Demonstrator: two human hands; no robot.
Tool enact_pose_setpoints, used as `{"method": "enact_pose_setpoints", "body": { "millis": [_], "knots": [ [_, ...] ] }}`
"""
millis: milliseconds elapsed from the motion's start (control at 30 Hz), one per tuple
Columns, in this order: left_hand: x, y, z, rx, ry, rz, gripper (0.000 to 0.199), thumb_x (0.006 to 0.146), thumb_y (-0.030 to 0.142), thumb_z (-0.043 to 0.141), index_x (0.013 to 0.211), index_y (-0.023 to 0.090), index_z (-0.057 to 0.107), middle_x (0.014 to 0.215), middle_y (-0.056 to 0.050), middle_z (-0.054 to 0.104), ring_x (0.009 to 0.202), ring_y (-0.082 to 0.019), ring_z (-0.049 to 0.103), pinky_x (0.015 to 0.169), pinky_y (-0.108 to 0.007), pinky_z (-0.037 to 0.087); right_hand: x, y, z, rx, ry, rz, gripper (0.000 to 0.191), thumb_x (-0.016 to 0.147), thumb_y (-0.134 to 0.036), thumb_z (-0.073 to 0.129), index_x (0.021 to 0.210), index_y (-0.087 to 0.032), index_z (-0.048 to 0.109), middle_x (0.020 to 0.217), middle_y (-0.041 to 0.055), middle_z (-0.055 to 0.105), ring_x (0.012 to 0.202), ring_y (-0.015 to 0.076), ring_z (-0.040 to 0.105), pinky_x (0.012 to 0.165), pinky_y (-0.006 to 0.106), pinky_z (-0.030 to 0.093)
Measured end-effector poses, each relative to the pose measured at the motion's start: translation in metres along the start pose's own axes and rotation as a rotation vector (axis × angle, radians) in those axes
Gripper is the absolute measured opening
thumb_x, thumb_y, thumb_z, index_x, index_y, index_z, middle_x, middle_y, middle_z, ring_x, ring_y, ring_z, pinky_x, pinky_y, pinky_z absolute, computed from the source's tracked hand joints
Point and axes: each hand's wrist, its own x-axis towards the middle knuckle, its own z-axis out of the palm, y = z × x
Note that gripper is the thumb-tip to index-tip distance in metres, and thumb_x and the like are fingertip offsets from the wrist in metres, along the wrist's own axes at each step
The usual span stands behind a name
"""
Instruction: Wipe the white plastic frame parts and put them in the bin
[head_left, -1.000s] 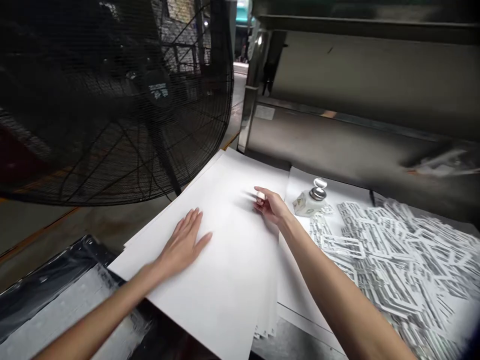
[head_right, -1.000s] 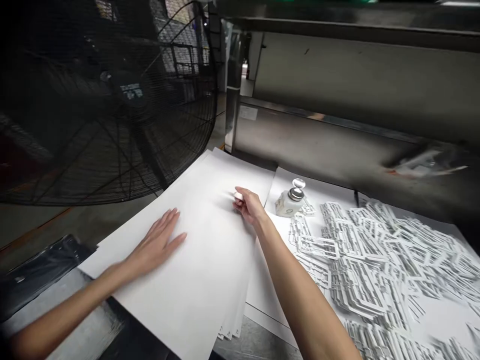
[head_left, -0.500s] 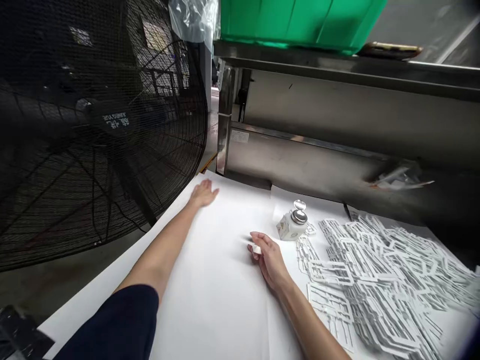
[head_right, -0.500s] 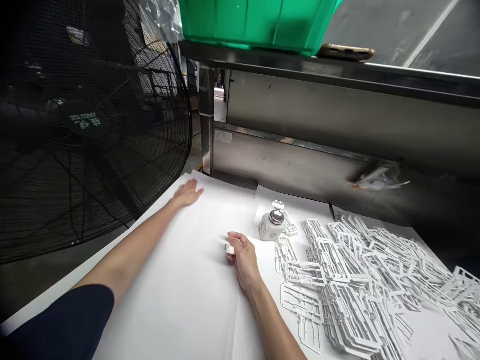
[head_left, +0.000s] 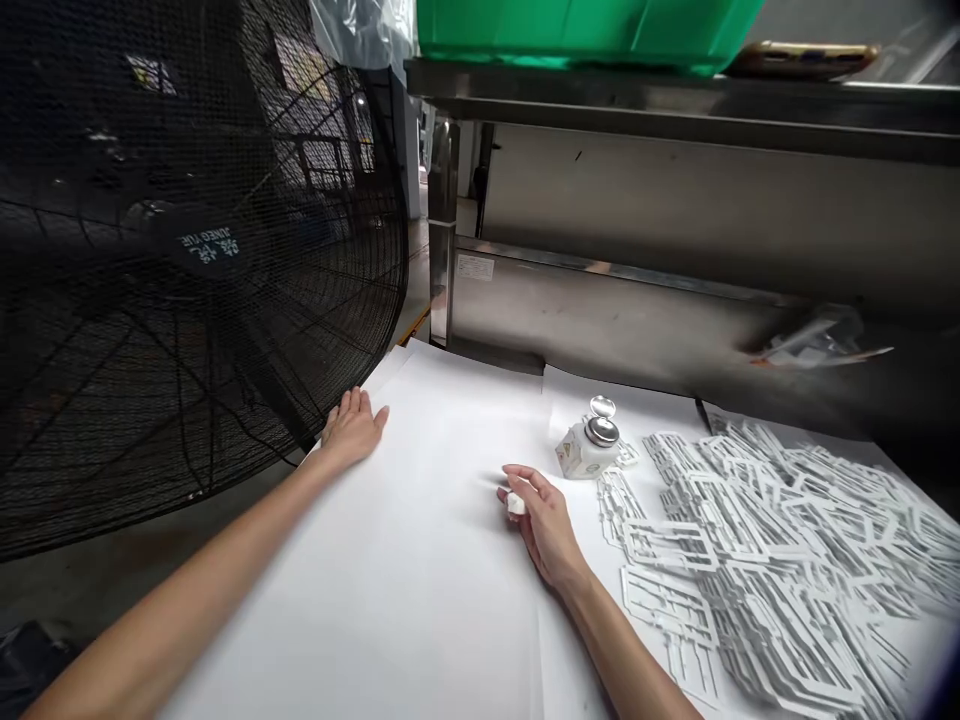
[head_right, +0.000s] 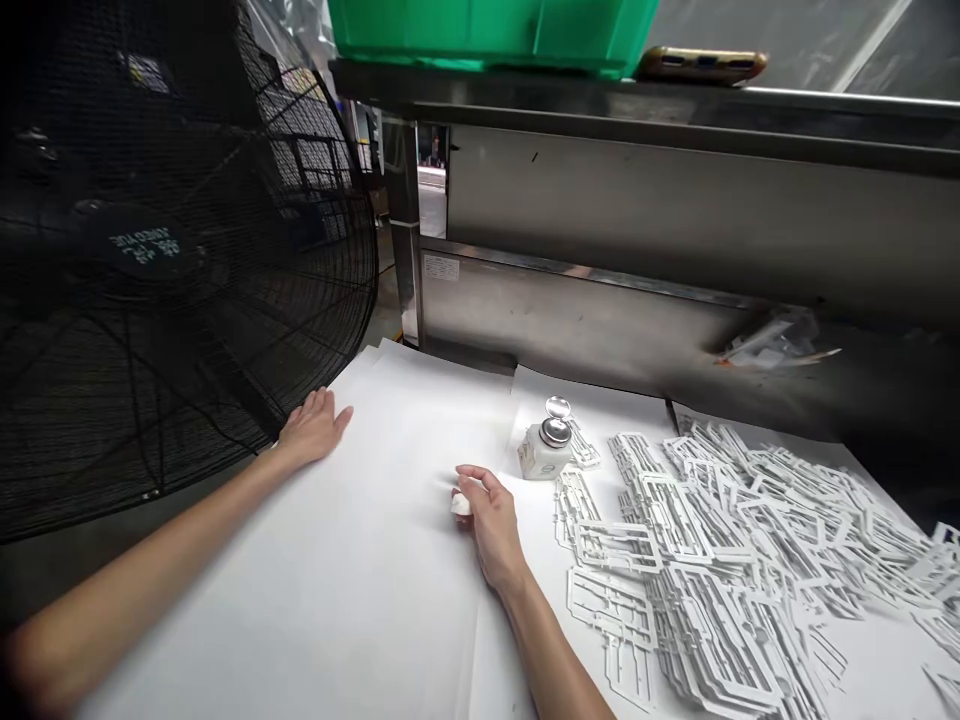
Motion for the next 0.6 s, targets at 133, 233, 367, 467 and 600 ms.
{"method": "enact_pose_setpoints", "body": {
  "millis": [133, 233, 367, 467, 600],
  "knots": [
    [-0.046, 0.007, -0.006, 0.015, 0.042, 0.097, 0.066, 0.090, 0.041, 0.017, 0.136, -0.005, 0.026, 0.145, -0.025, 0.019, 0.136, -0.032, 0.006, 0.107, -0.051, 0.014, 0.001, -0.004, 0.003, 0.069, 0.016, -0.031, 0.023, 0.071, -0.031, 0.074, 0.086, -0.017, 0.063, 0.071, -0.0002, 0.056, 0.058, 0.0122, 0.052, 0.048, 0.020, 0.040],
    [-0.088, 0.042, -0.002, -0.033, -0.081, 0.293, 0.066, 0.089, 0.048, 0.022, 0.137, 0.004, 0.031, 0.146, -0.017, 0.025, 0.136, -0.025, 0.013, 0.109, -0.043, 0.017, 0.004, -0.009, 0.004, 0.113, 0.066, -0.046, 0.013, 0.079, -0.025, 0.068, 0.083, -0.015, 0.061, 0.069, -0.0025, 0.053, 0.052, 0.0083, 0.048, 0.060, 0.023, 0.049],
    [-0.172, 0.095, 0.001, -0.096, -0.182, 0.414, 0.068, 0.089, 0.049, 0.022, 0.139, 0.002, 0.026, 0.147, -0.020, 0.015, 0.136, -0.028, 0.007, 0.109, -0.047, 0.012, 0.011, -0.012, 0.000, 0.092, 0.082, 0.007, 0.013, 0.094, -0.023, 0.054, 0.090, -0.011, 0.057, 0.076, -0.0001, 0.055, 0.058, 0.0089, 0.053, 0.057, 0.022, 0.050],
    [-0.263, 0.115, -0.009, -0.397, -0.482, 0.942, 0.060, 0.088, 0.049, 0.031, 0.139, 0.018, 0.031, 0.145, -0.009, 0.027, 0.134, -0.024, 0.020, 0.109, -0.044, 0.016, 0.012, -0.011, -0.001, 0.055, 0.076, 0.040, 0.014, 0.094, -0.023, 0.054, 0.095, -0.010, 0.057, 0.083, 0.0021, 0.056, 0.064, 0.0105, 0.056, 0.058, 0.022, 0.051],
    [-0.340, 0.093, -0.031, -0.887, -0.691, 1.007, 0.041, 0.089, 0.034, 0.037, 0.127, 0.027, 0.050, 0.100, -0.002, 0.070, 0.093, -0.015, 0.064, 0.094, -0.028, 0.044, 0.011, -0.010, 0.000, 0.005, 0.070, 0.035, 0.015, 0.094, -0.024, 0.054, 0.100, -0.010, 0.056, 0.089, 0.0036, 0.056, 0.069, 0.0122, 0.057, 0.060, 0.024, 0.052]
  ]
}}
